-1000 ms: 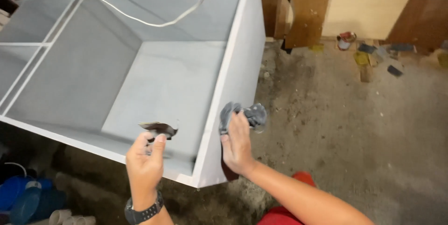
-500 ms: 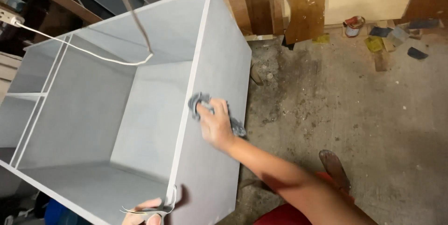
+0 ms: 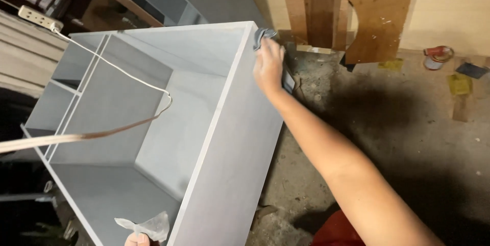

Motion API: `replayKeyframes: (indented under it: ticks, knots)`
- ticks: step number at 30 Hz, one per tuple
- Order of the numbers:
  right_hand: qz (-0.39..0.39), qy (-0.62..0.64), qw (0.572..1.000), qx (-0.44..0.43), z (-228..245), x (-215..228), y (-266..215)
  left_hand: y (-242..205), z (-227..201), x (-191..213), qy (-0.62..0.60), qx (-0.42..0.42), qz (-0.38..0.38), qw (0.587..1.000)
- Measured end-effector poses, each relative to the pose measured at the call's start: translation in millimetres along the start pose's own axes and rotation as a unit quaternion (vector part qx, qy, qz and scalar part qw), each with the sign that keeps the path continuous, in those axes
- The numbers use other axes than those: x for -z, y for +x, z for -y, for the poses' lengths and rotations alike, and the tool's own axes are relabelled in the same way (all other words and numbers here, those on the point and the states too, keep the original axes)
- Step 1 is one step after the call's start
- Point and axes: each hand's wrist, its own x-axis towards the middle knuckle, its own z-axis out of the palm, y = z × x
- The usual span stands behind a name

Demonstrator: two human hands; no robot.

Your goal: Sanding the edges and surfaces of a white cabinet frame using sandpaper and a sanding block.

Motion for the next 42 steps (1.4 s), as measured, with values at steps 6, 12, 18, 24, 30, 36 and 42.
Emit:
replayKeyframes:
  ticks: [6, 12, 18, 24, 30, 36, 42]
  knots:
    - [0.061, 0.03, 0.967, -0.244, -53.2, -18.8, 1.1, -22.8, -48.9, -33.6, -0.104, 0.112, -0.02, 0.988]
    - [0.053, 0.086, 0.944, -0.315, 60.3, 49.3, -73.4, -24.8, -31.6, -33.9, -0.117, 0.069, -0.053, 0.989]
    - [0.084, 0.099, 0.979, -0.155, 203.1, 136.8, -221.3, -42.6, -46.2, -40.6, -0.048, -0.025, -0.005, 0.999]
    - [0.212, 0.244, 0.943, -0.083, 342.2, 225.7, -358.6, -39.0, -50.3, -32.9, -0.007, -0.044, 0.017, 0.999]
    - [0.271, 0.29, 0.913, 0.092, 326.3, 227.4, -447.0, -28.4, -31.8, -22.8, -0.029, -0.076, 0.036, 0.996]
    - [0.182, 0.229, 0.956, -0.007, 252.9, 168.8, -371.5, -41.2, -44.7, -22.6, 0.006, -0.055, 0.018, 0.998]
    - [0.146, 0.186, 0.948, -0.214, 177.0, 126.9, -249.9, -35.0, -18.9, -28.2, 0.193, -0.271, -0.046, 0.942]
